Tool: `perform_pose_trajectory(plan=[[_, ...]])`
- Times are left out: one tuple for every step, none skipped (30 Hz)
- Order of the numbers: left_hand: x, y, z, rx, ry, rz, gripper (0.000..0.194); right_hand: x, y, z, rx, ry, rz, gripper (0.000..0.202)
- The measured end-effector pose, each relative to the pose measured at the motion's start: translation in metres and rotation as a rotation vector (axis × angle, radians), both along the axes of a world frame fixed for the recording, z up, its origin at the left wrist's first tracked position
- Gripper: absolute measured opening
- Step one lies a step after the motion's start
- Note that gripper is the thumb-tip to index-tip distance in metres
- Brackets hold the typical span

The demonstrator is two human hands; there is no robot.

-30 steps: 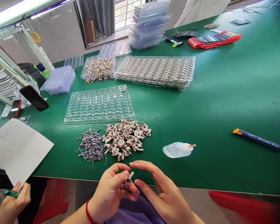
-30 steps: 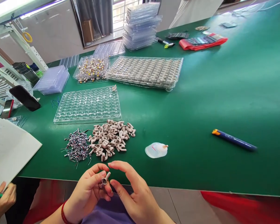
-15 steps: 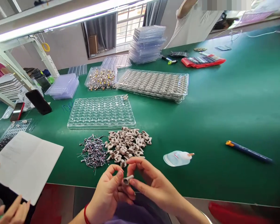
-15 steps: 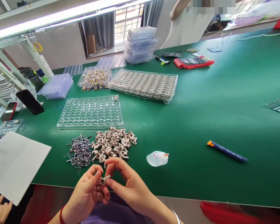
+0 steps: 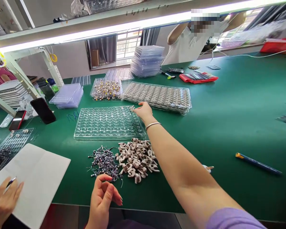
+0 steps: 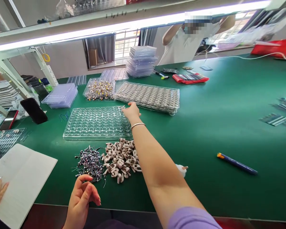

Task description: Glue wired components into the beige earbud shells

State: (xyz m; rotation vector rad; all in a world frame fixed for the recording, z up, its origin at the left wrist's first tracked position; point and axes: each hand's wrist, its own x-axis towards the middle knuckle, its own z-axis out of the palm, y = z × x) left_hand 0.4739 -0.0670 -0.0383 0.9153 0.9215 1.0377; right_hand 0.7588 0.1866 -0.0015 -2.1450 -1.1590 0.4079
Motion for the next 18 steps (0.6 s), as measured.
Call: perform_pose_trajectory(plan=[[-0.002,0.0,-0.003,0.003,-0.021,-0.016,0.031,0.003,0.005,-0.002,-0.032,-0.007,-0.017,0.033],[-0.003,-0.001,-0.005,0.007,-0.042,-0.029,0.03,0.006,0.008,-0.003,-0.061,-0.011,-0.033,0.033],[-0.004,-0.001,-0.006,0.01,-0.061,-0.036,0.029,0.008,0.01,-0.005,-0.083,-0.016,-0.042,0.033],[-0.004,-0.001,-0.006,0.011,-0.073,-0.041,0.028,0.011,0.012,-0.006,-0.1,-0.026,-0.04,0.032],[-0.003,-0.001,-0.007,0.01,-0.08,-0.039,0.027,0.014,0.013,-0.007,-0.114,-0.035,-0.031,0.031],[-0.003,-0.001,-0.006,0.006,-0.082,-0.035,0.026,0.015,0.015,-0.008,-0.126,-0.044,-0.023,0.031],[-0.002,0.0,-0.006,0.0,-0.082,-0.029,0.026,0.017,0.017,-0.008,-0.137,-0.052,-0.018,0.031],[-0.002,0.0,-0.006,-0.006,-0.084,-0.026,0.026,0.017,0.019,-0.009,-0.148,-0.059,-0.014,0.031],[-0.002,0.0,-0.006,-0.011,-0.087,-0.027,0.027,0.017,0.021,-0.01,-0.158,-0.063,-0.013,0.032],[-0.002,0.0,-0.006,-0.013,-0.091,-0.03,0.027,0.016,0.023,-0.01,-0.168,-0.066,-0.013,0.033],[-0.002,0.0,-0.006,-0.014,-0.094,-0.036,0.027,0.016,0.025,-0.01,-0.175,-0.067,-0.013,0.035],[-0.003,-0.001,-0.007,-0.013,-0.097,-0.042,0.027,0.015,0.027,-0.011,-0.18,-0.066,-0.013,0.037],[-0.003,-0.001,-0.008,-0.011,-0.099,-0.046,0.026,0.015,0.028,-0.011,-0.182,-0.064,-0.012,0.036],[-0.003,-0.001,-0.008,-0.008,-0.102,-0.044,0.026,0.015,0.028,-0.011,-0.181,-0.061,-0.014,0.036],[-0.003,-0.001,-0.008,-0.005,-0.105,-0.041,0.026,0.015,0.028,-0.01,-0.176,-0.057,-0.018,0.036],[-0.003,-0.001,-0.008,-0.001,-0.107,-0.038,0.026,0.016,0.027,-0.009,-0.167,-0.052,-0.022,0.035],[-0.003,-0.001,-0.008,-0.002,-0.108,-0.035,0.026,0.017,0.026,-0.007,-0.15,-0.048,-0.025,0.035],[-0.002,-0.001,-0.007,-0.004,-0.108,-0.031,0.027,0.017,0.024,-0.003,-0.12,-0.044,-0.022,0.035]])
